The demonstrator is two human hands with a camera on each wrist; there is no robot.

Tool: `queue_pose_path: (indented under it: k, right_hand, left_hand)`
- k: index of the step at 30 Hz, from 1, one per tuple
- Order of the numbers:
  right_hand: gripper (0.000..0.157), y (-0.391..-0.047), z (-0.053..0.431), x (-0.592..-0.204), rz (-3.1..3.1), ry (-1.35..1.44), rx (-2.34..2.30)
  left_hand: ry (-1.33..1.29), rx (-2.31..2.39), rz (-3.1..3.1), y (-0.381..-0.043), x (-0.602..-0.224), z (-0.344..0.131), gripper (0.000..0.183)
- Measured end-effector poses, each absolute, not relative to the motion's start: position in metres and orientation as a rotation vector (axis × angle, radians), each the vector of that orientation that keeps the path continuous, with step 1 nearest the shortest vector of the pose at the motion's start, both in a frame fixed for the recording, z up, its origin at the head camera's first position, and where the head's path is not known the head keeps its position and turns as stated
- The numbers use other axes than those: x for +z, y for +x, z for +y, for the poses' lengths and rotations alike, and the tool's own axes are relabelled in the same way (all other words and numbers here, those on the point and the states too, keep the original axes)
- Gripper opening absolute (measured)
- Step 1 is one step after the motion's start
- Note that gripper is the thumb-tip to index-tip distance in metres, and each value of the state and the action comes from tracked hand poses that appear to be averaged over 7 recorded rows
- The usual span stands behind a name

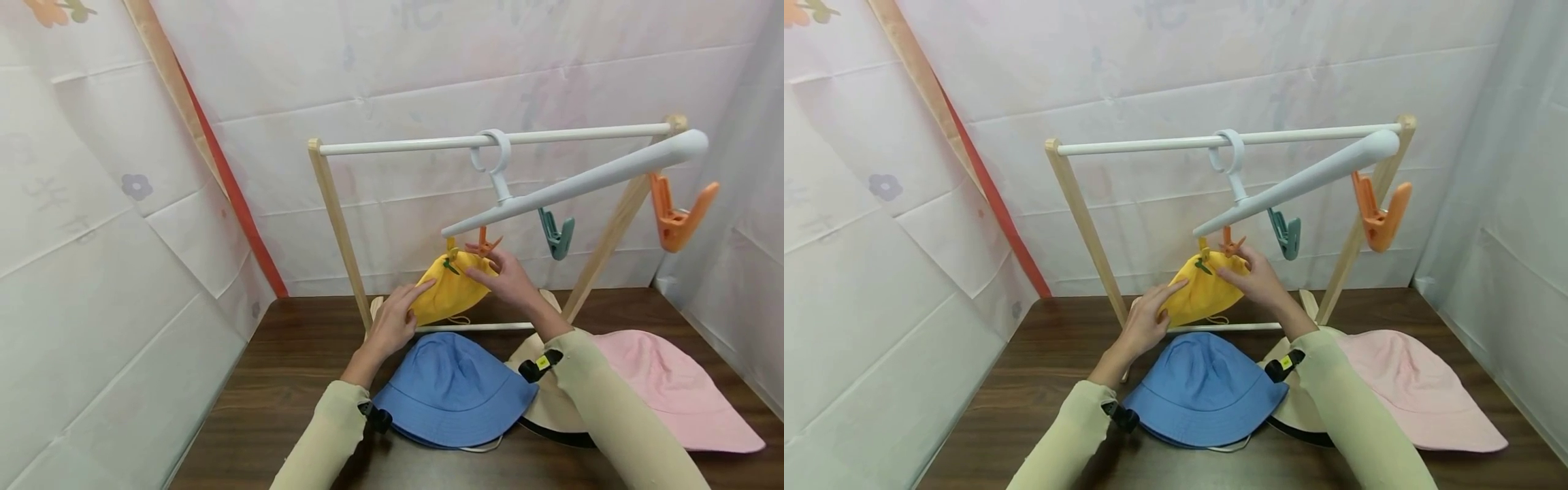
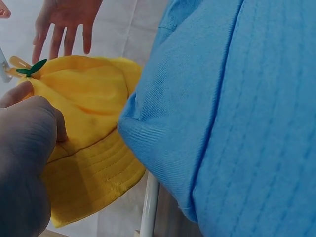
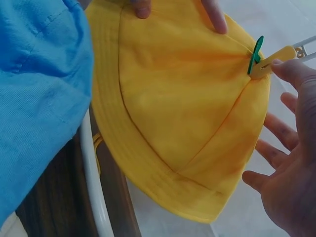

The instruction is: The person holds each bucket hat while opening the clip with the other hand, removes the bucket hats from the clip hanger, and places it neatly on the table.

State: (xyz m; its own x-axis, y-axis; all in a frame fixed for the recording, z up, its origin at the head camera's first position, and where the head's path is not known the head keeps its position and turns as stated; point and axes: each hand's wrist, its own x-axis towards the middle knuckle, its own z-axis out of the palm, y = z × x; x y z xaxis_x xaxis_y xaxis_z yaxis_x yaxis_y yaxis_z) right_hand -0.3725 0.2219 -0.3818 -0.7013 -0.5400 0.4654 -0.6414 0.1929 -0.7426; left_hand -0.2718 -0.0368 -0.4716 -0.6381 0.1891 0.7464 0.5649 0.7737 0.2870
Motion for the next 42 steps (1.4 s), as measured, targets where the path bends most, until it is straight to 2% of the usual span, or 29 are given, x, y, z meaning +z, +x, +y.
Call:
queue_pose_path:
  k: [6, 17, 42]
  right_hand:
    - [0.064, -0.373, 0.221, -0.378, -2.316, 1.192, 1.574]
    - [0.064, -0.376, 0.214, -0.368, -2.242, 1.267, 1.559]
    - [0.051, -0.383, 0.207, -0.361, -2.208, 1.256, 1.786]
  left_hand:
    - [-0.55, -0.646, -2.233, -0.272, -0.471, -0.034, 0.081]
    - [-0.525, -0.664, -2.254, -0.27, -0.47, -0.033, 0.08]
    - [-0.54, -0.642, -2.239, -0.27, -0.471, -0.032, 0.079]
